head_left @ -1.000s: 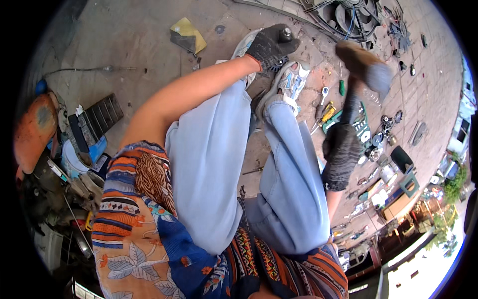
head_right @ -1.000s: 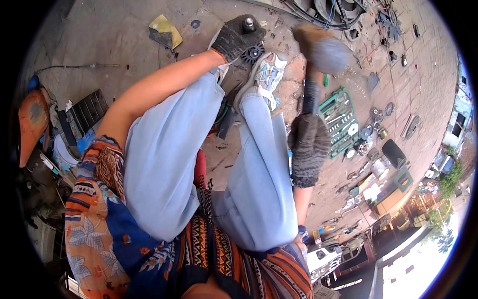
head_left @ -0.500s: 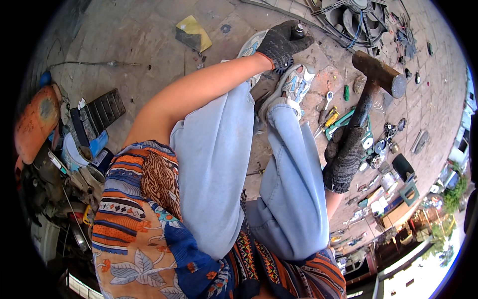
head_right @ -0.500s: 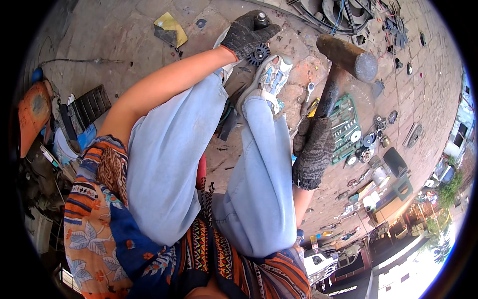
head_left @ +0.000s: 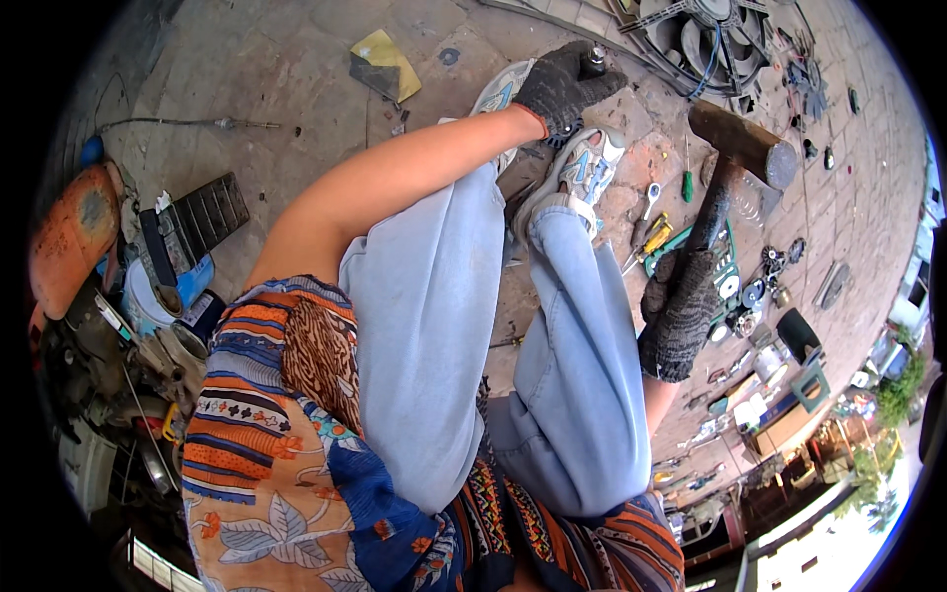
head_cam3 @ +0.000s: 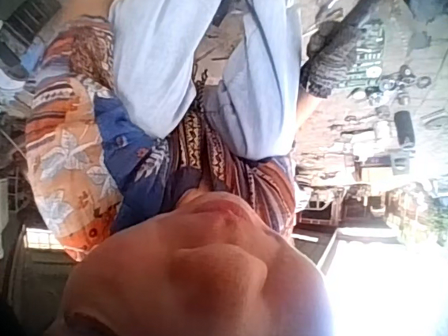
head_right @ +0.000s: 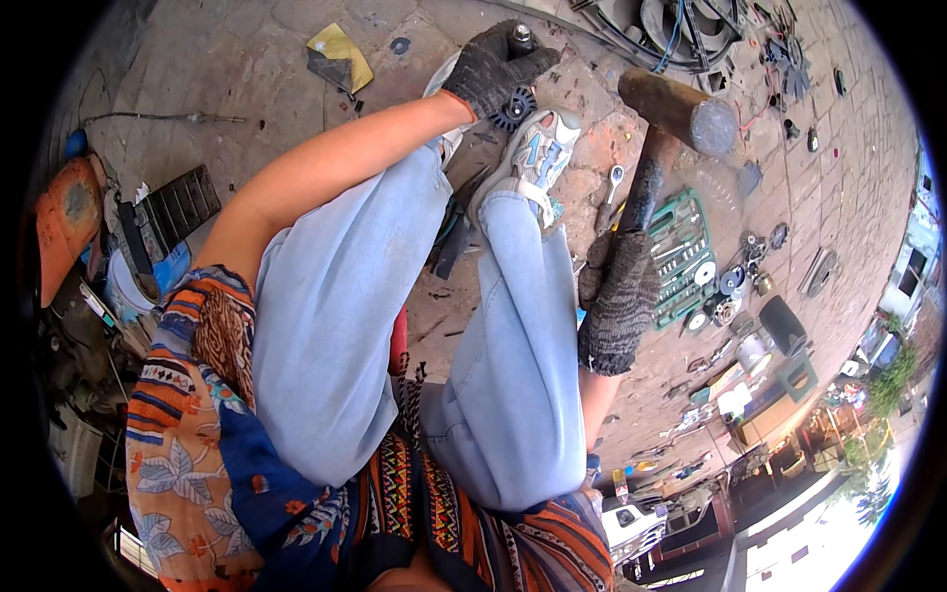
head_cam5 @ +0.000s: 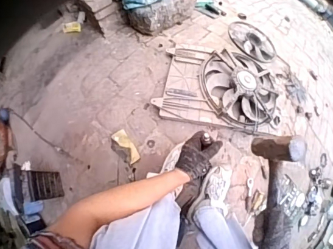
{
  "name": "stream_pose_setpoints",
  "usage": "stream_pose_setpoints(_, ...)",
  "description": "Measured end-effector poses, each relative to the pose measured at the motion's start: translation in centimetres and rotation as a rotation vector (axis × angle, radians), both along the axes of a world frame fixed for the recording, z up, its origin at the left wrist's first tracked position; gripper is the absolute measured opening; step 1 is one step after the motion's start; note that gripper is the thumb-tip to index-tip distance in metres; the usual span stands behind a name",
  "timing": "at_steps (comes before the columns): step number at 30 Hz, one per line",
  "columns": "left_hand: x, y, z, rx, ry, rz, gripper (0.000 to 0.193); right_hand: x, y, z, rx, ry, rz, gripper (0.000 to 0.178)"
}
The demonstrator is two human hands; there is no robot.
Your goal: The person sits on the ground and uses a hammer to repeatedly strike a small metal component held in their gloved hands. They adjust the component's position between strikes and continue the process in a cluttered workshop environment.
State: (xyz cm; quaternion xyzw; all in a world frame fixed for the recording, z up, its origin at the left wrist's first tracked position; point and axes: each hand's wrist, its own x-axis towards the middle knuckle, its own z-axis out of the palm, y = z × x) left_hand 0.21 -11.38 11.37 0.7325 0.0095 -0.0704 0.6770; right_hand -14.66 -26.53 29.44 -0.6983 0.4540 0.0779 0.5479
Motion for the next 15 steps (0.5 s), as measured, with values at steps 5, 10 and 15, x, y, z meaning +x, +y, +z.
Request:
stream_pose_setpoints(5, 0.22, 0.13, 0.16, 0.033, -0.072, 0.009, 0.028, 0.3, 0.29, 0.39, -0.003, 0.009, -0.016, 0.046)
stream_pose_setpoints(10, 0.03, 0.07, 0.39, 0.025, -0.047, 0.017, 0.028, 0.17, -0.05, 0.05, 0.014, 0.018, -0.018, 0.046)
stream_pose_setpoints(15, -0.06, -0.09, 0.24, 0.005, -0.025, 0.028, 0.029, 0.22, 0.1, 0.15, 0.003, 0.013, -0.005, 0.047)
